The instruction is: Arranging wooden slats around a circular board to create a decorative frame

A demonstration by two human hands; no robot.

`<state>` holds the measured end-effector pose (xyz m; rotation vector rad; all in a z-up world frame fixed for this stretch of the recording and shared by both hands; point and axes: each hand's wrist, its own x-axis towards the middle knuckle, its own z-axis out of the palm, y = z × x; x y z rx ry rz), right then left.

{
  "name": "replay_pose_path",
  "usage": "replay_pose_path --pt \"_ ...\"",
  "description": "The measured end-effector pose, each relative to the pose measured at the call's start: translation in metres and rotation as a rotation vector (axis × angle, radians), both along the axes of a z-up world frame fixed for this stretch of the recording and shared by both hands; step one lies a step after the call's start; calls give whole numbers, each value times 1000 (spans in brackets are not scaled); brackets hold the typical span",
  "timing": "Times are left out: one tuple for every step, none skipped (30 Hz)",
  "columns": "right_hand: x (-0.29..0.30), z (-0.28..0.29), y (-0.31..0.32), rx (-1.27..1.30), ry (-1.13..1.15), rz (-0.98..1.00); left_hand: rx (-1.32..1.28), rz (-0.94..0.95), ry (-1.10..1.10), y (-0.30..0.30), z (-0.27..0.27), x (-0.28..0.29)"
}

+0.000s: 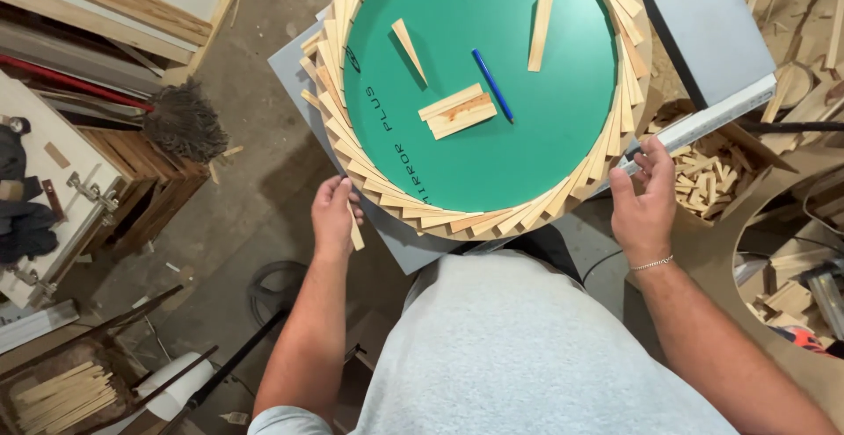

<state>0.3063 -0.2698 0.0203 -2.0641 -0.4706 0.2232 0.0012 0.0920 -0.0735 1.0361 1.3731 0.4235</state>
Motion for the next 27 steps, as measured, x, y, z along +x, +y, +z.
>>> replay_pose_path --pt "-1 4 2 3 -1 3 3 3 -1 -2 -1 -2" --pt "-1 7 5 -17 9 -8 -43 22 -6 -4 -1 -3" --pt "-2 11 8 -37 19 -19 -90 40 -12 -5 -2 -5" --pt "-1 9 7 -33 19 -16 -86 42 -12 -6 -3 -6" --pt "1 7 6 -32 6 -12 -103 45 -6 -7 -5 -7" --pt "2 4 4 -32 -5 -8 -122 48 1 -9 -7 -9" --pt "4 5 5 -30 -4 -6 -119 51 2 -10 -5 -8" --pt "6 5 5 -35 -8 -8 -124 47 8 -11 -3 -8" --pt "7 6 5 -40 -11 -10 -129 44 14 -12 0 -9" --pt "7 17 11 -36 -8 -5 -125 49 17 -13 14 -3" --pt "7 28 17 -59 28 -25 -166 57 52 -15 28 4" --pt "8 39 23 -82 65 -44 -206 65 88 -17 42 10" --pt "11 34 21 -77 68 -39 -201 71 90 -20 46 11" --pt "14 29 20 -45 46 -49 -220 60 99 -21 49 12" --pt "17 24 18 -13 25 -59 -239 49 108 -24 52 13" --pt "20 21 18 -8 30 -55 -233 54 112 -26 51 12" --pt "24 17 16 10 14 -61 -228 51 112 -29 49 12" --pt "27 13 15 28 0 -67 -223 49 113 -32 48 10" --pt "32 8 14 34 7 -64 -217 53 120 -34 56 12" --pt "35 3 12 78 -15 -53 -210 39 140 -36 64 14" --pt "38 -3 10 123 -38 -43 -204 26 161 -39 71 16" --pt "41 -3 12 127 -29 -44 -199 27 169 -40 74 15" --pt "44 -3 13 135 -45 -42 -196 27 180 -42 78 15" --pt "47 -3 14 143 -61 -41 -194 27 191 -43 81 15" --pt "50 -8 15 147 -53 -43 -189 27 199 -43 78 11" --pt "53 -11 16 187 -78 -30 -183 42 188 -43 77 8" --pt "57 -15 16 227 -103 -17 -176 58 177 -43 75 5"
